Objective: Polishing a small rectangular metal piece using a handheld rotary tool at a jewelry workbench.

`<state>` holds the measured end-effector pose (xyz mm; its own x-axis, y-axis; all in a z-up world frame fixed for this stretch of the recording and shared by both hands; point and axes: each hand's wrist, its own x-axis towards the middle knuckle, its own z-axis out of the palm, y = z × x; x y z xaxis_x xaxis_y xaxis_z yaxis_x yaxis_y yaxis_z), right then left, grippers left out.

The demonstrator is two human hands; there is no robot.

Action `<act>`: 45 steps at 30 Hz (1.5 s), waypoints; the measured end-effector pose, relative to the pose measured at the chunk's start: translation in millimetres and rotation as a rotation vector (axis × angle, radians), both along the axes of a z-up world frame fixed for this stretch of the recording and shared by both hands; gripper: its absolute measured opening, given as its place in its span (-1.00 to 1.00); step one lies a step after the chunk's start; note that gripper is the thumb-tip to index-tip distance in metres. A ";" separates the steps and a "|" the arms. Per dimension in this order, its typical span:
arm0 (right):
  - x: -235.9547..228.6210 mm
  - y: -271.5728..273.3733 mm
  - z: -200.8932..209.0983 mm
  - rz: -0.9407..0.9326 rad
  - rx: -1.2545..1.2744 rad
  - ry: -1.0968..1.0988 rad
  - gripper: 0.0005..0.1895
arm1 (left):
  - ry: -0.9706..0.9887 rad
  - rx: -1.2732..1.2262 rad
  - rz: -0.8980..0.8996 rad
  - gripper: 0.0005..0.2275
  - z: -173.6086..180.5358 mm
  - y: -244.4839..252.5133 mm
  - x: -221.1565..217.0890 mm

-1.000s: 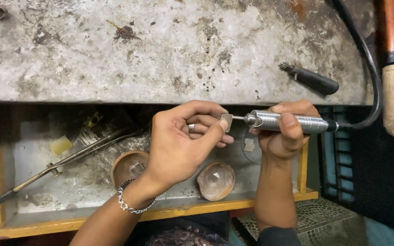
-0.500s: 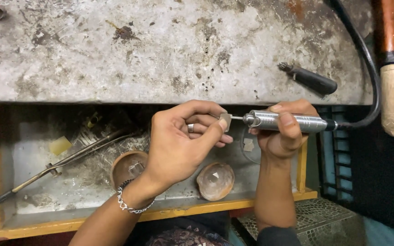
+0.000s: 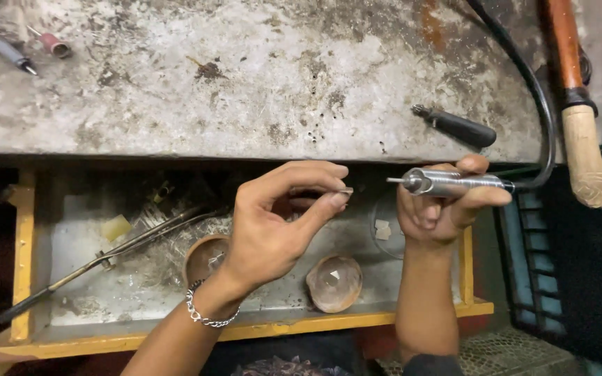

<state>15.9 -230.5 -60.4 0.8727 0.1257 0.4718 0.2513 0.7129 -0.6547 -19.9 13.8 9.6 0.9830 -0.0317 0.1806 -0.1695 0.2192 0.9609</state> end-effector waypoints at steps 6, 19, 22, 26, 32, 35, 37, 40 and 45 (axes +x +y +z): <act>-9.6 -32.1 -18.3 0.088 0.057 0.054 -0.41 | -0.508 0.297 0.082 -0.88 2.2 17.2 -25.0; -3.4 -7.5 -7.0 -0.153 -0.168 0.112 -0.59 | -0.569 0.218 0.138 -0.86 32.6 15.1 -58.6; -1.2 -4.6 -6.7 -0.193 -0.200 0.099 -0.59 | -0.425 0.315 0.183 -0.86 38.5 19.0 -65.4; -1.5 -2.8 -6.4 -0.218 -0.212 0.105 -0.57 | -0.317 0.249 0.129 -0.85 32.9 18.6 -66.8; -0.5 -4.9 -9.3 -0.206 -0.216 0.097 -0.58 | -0.099 -0.021 0.077 -0.89 23.1 8.4 -62.9; -1.7 -2.5 -7.3 -0.235 -0.237 0.111 -0.58 | 0.030 -0.204 0.008 -0.86 22.6 6.4 -59.0; -2.2 -0.1 -4.9 -0.257 -0.256 0.121 -0.58 | 0.093 -0.252 -0.012 -0.83 22.2 6.6 -56.0; -2.4 3.0 -3.1 -0.286 -0.304 0.100 -0.59 | 0.251 -0.333 -0.075 -0.80 20.3 7.2 -51.4; -4.2 1.0 -7.1 -0.390 -0.411 0.042 -0.49 | 0.344 -0.253 -0.040 -0.84 12.0 9.3 -30.8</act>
